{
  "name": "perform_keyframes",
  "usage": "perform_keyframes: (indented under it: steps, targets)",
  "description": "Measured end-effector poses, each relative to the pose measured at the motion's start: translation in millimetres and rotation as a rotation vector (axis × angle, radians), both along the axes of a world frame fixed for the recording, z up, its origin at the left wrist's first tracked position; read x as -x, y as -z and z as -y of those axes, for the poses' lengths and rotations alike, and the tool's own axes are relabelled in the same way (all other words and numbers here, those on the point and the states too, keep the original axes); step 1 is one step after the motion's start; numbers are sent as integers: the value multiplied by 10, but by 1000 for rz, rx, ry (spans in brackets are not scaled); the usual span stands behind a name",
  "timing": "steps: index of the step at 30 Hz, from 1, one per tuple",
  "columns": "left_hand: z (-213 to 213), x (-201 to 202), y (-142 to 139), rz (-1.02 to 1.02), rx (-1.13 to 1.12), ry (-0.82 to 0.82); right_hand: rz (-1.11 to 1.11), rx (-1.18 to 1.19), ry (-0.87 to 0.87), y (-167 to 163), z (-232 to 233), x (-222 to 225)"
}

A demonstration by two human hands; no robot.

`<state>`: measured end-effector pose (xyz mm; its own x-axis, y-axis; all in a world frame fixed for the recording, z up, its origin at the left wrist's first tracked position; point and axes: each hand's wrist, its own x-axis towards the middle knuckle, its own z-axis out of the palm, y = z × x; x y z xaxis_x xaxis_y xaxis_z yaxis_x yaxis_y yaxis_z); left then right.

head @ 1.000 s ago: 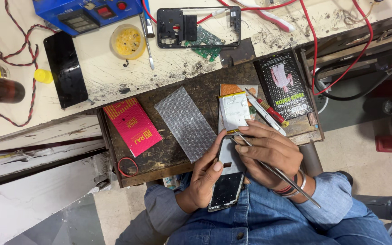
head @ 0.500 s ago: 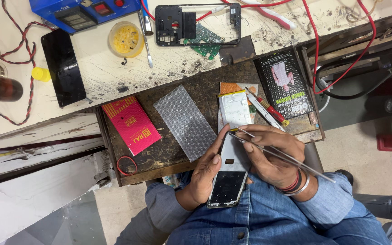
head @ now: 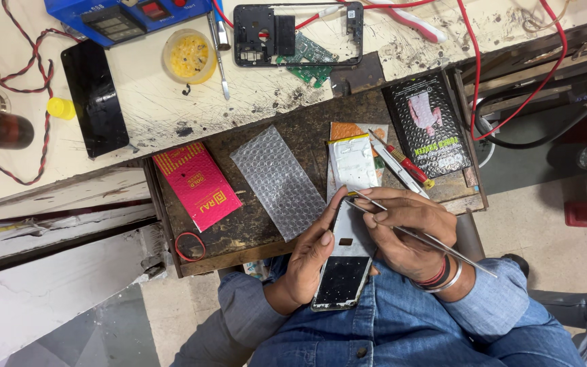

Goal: The person cleans the inside of a disassembled phone housing with a toothbrush, pries at the phone frame with tweezers, presses a battery into the phone body, and handles the reassembled phone at a repair workbench.

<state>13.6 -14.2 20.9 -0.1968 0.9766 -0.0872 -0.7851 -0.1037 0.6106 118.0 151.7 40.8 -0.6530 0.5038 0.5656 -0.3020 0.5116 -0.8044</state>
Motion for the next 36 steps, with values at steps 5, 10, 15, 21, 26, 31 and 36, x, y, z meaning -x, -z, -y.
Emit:
perform_keyframes:
  steps: [5, 10, 15, 21, 26, 31, 36]
  targets:
    - [16, 2, -29, -32, -6, 3, -26, 12, 4, 35, 7, -2]
    - [-1, 11, -44, -39, 0, 1, -28, 18, 5, 55, 11, -3]
    - [-3, -6, -35, -23, -24, -8, -33, 20, 11, 57, 15, -2]
    - [-12, -1, 2, -97, 34, -36, -25, 16, 14, 41, 8, 16]
    - [-5, 5, -5, -100, 8, -37, -6, 28, -9, 16, 13, 12]
    - [3, 10, -6, -4, -1, -13, 4, 50, -44, 23, 15, 18]
    - [2, 9, -2, -9, -27, -19, -10, 44, -64, 18, 11, 36]
